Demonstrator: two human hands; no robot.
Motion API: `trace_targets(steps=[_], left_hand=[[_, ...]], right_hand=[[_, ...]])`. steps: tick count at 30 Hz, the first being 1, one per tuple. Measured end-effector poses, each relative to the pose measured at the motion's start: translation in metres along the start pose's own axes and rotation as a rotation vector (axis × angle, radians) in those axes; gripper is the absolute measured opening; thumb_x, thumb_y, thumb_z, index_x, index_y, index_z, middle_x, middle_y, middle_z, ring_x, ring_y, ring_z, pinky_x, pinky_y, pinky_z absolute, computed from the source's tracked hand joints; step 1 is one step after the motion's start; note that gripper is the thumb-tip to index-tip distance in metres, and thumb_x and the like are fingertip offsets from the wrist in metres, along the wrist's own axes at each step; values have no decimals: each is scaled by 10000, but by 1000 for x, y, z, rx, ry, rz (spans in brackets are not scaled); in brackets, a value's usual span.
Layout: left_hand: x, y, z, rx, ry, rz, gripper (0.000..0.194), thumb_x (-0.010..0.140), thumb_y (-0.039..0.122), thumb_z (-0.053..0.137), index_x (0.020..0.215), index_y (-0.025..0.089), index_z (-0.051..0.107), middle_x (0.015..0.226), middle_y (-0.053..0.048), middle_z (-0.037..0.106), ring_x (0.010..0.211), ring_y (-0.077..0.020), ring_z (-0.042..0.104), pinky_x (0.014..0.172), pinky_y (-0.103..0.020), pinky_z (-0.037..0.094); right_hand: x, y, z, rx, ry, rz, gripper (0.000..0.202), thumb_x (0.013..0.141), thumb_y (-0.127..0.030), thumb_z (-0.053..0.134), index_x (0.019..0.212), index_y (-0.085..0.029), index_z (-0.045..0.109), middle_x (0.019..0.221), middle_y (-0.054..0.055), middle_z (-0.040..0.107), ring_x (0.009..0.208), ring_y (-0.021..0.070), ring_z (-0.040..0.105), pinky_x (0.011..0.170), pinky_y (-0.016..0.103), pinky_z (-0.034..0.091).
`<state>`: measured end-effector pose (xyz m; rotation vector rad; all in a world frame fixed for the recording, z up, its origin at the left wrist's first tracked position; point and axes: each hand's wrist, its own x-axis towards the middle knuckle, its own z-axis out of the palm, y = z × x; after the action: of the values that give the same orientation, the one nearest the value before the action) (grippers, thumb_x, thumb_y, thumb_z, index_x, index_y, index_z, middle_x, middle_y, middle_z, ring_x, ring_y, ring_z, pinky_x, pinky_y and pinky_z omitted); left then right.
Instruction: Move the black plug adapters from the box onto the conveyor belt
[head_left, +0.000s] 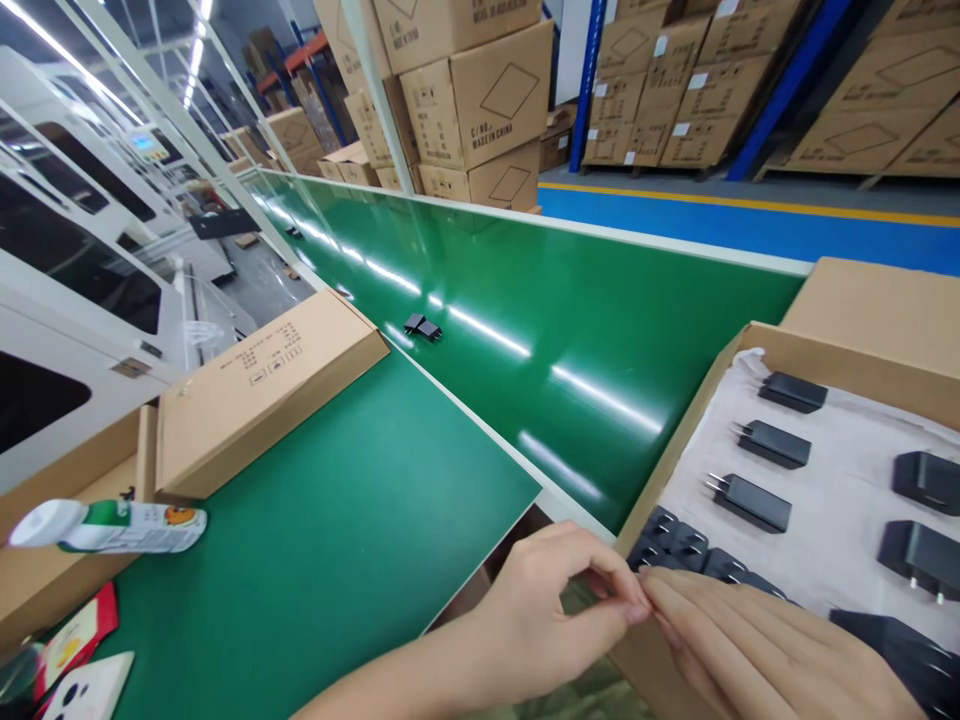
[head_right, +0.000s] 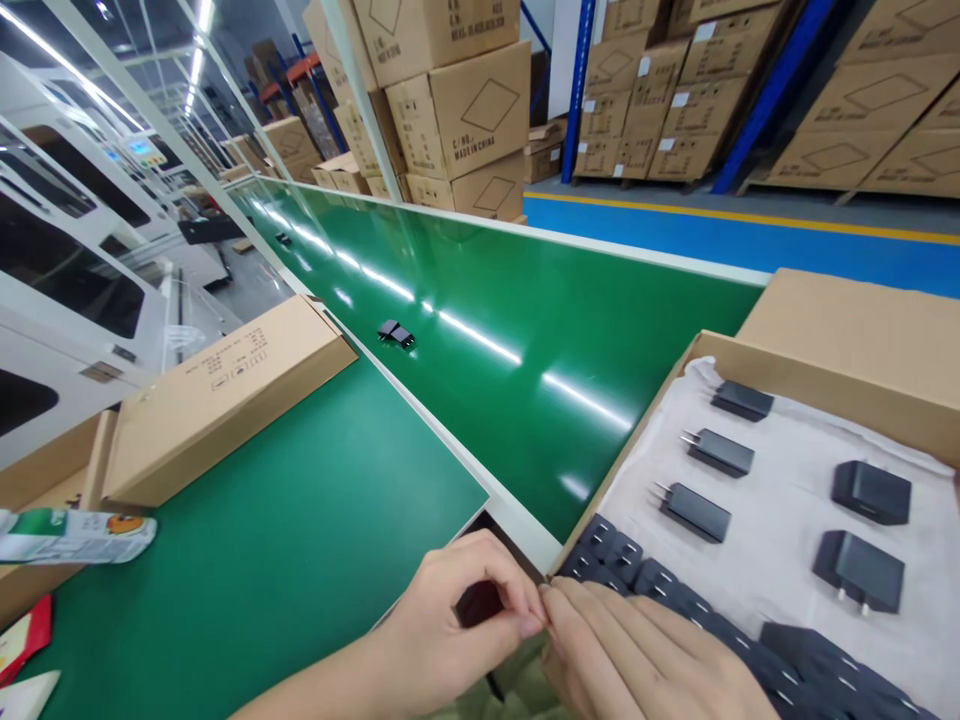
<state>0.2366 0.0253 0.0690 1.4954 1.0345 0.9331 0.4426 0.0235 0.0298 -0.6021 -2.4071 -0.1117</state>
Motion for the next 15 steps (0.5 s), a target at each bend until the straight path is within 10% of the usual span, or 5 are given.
trace_targets(steps=[15], left_hand=[[1,2,0,-63,-23,-109,52,745,132,621,703,163,623,744,-22,622,693,-124,567,750,-237,475]], right_hand=[[-3,3,2,103,-13,12,237,928,-238,465,1103,-159,604,1005,64,683,955,171,641,842,255,542]])
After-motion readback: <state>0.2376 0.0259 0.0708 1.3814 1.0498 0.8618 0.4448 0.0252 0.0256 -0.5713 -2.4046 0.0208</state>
